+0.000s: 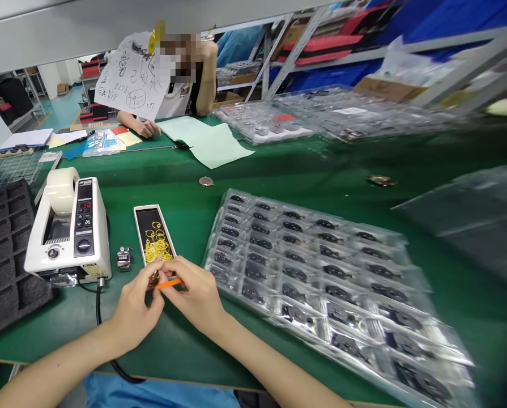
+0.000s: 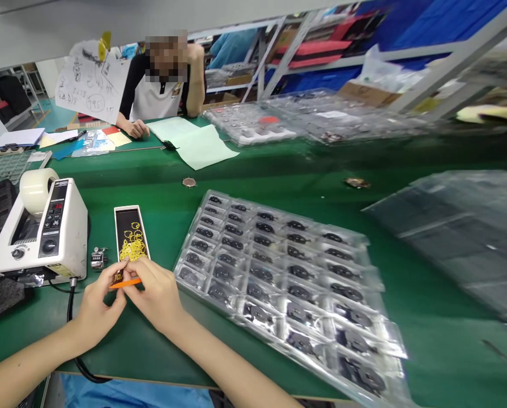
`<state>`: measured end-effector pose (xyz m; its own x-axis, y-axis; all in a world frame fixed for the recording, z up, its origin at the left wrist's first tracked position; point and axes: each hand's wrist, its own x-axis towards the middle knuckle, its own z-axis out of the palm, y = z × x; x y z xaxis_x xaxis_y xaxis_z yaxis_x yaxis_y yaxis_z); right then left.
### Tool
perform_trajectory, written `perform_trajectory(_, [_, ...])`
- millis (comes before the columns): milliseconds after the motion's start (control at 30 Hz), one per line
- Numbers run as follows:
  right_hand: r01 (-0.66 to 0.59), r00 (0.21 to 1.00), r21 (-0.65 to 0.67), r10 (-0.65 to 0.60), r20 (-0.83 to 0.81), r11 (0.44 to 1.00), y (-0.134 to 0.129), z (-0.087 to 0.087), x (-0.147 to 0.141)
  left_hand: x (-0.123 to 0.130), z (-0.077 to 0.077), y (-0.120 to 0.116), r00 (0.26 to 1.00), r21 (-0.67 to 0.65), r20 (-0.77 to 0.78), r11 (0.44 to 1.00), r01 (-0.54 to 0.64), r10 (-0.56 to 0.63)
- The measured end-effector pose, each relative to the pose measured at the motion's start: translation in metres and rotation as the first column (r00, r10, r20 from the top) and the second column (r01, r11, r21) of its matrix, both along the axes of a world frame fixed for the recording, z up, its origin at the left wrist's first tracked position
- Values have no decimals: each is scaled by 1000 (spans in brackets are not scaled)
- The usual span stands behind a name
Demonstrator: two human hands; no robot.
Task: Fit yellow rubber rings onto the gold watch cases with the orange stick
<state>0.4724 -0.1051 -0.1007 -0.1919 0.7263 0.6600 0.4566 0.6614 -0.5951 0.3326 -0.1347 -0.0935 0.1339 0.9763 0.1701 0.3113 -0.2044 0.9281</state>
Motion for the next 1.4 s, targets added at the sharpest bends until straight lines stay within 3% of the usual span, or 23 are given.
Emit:
perform_trajectory(133, [-177,974,-157,151,-166,972,-1,9,6,-3,-2,7,998,-52,18,997,-63,64])
perform_trajectory(233, [-234,960,-381,151,-234,894,3,12,14,-8,-3,14,989,-60,58,989,-132,136])
perform_trajectory(367, [-10,989,-595,94,110,804,16,4,18,-12,0,19,970,-90,174,983,-158,172])
perform_trajectory(500, [165,934,-565,55,352,809,16,2,14,-13,2,20,930,-157,307,974,-162,204])
perform_trajectory(667, [317,855,-493,-20,518,810,20,27,31,-15,2,21,942,-139,267,976,-170,202])
perform_trajectory(767, [478,773,-416,-145,618,774,50,49,75,-17,2,22,945,-122,254,976,-179,206])
perform_trajectory(900, [682,597,-286,-287,749,673,101,67,162,-20,-2,23,944,-107,268,980,-168,191])
perform_trajectory(1000, [726,508,-293,-197,839,622,121,66,214,-21,-8,25,947,-104,274,984,-143,166])
perform_trajectory(1100, [722,459,-330,-64,886,607,121,56,238,-21,-10,26,951,-137,276,985,-104,139])
perform_trajectory(1233, [768,384,-321,3,923,554,120,43,241,-19,-8,24,951,-175,277,980,-94,141])
perform_trajectory(1400, [831,333,-326,65,941,450,140,33,231,-14,-9,22,958,-202,246,975,-95,145])
